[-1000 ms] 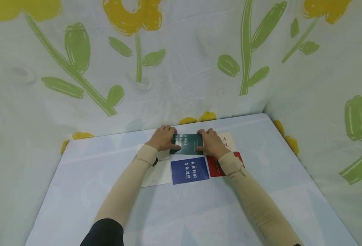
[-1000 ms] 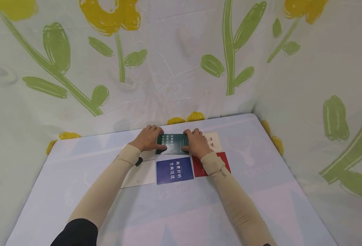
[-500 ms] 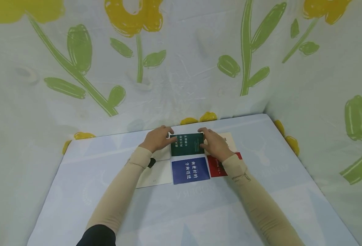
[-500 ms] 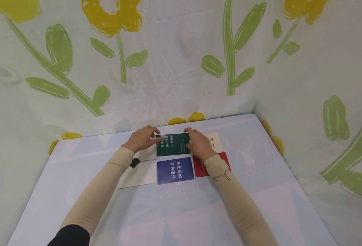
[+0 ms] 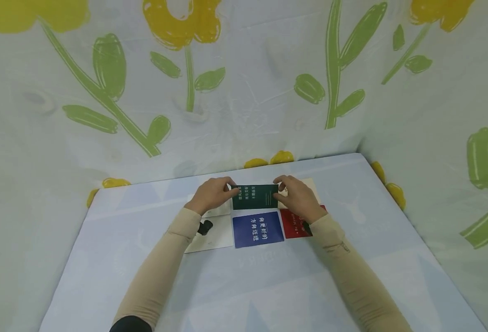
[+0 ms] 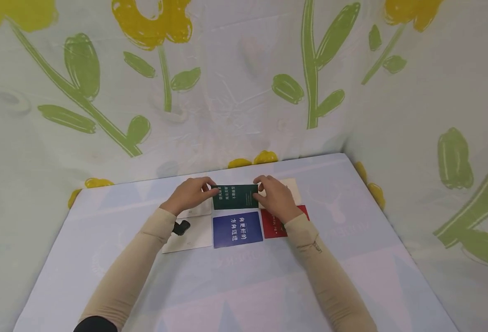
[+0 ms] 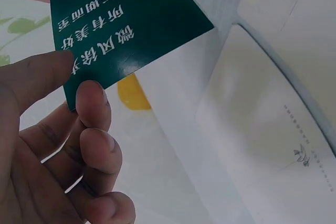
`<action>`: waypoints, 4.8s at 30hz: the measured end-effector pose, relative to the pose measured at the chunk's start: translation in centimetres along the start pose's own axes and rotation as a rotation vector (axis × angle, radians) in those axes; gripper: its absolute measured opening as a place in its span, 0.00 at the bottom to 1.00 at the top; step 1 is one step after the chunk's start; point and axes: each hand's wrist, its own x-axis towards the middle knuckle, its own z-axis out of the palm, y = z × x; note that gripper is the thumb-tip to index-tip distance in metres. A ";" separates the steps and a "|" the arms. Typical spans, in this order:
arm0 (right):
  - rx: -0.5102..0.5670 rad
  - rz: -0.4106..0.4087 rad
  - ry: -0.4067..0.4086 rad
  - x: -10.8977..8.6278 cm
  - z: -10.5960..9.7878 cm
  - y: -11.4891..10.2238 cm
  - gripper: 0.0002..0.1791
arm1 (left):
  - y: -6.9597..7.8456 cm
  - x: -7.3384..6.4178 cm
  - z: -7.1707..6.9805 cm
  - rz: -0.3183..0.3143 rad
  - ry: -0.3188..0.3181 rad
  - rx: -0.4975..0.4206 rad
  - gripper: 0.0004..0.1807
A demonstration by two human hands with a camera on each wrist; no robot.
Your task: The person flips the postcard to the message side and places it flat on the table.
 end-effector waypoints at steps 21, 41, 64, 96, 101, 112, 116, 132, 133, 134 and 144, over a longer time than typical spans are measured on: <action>0.195 0.006 -0.189 -1.7 -0.9 0.3 0.24 | 0.3 -2.1 1.2 0.068 0.040 -0.020 0.24; 0.220 -0.093 -0.134 -2.9 -1.2 -0.4 0.23 | 0.8 -4.5 1.7 0.081 0.127 0.012 0.18; 0.070 -0.025 -0.127 -1.7 0.2 -0.2 0.25 | 0.2 -3.5 4.9 0.025 0.204 0.046 0.19; -0.060 0.012 -0.239 0.6 1.7 -0.4 0.22 | -0.9 -1.9 5.9 -0.042 0.135 0.029 0.18; -0.065 0.035 -0.263 0.9 1.9 -0.4 0.22 | -0.8 -1.8 5.9 -0.042 0.135 0.030 0.18; -0.077 0.037 -0.264 0.9 2.2 -0.3 0.22 | -0.9 -1.8 6.1 -0.046 0.142 0.046 0.18; -0.079 0.032 -0.261 0.8 2.3 -0.3 0.22 | -0.9 -1.9 6.1 -0.048 0.140 0.045 0.19; -0.081 0.070 -0.272 0.4 2.4 -0.7 0.22 | -0.7 -2.0 6.4 -0.061 0.141 0.060 0.18; -0.084 0.071 -0.273 0.4 2.4 -0.7 0.22 | -0.6 -2.0 6.4 -0.062 0.142 0.059 0.18; -0.087 0.075 -0.273 0.3 2.4 -0.7 0.22 | -0.6 -2.0 6.4 -0.064 0.142 0.059 0.18; -0.098 0.094 -0.295 0.3 2.5 -1.0 0.22 | -0.3 -2.1 6.4 -0.068 0.142 0.085 0.16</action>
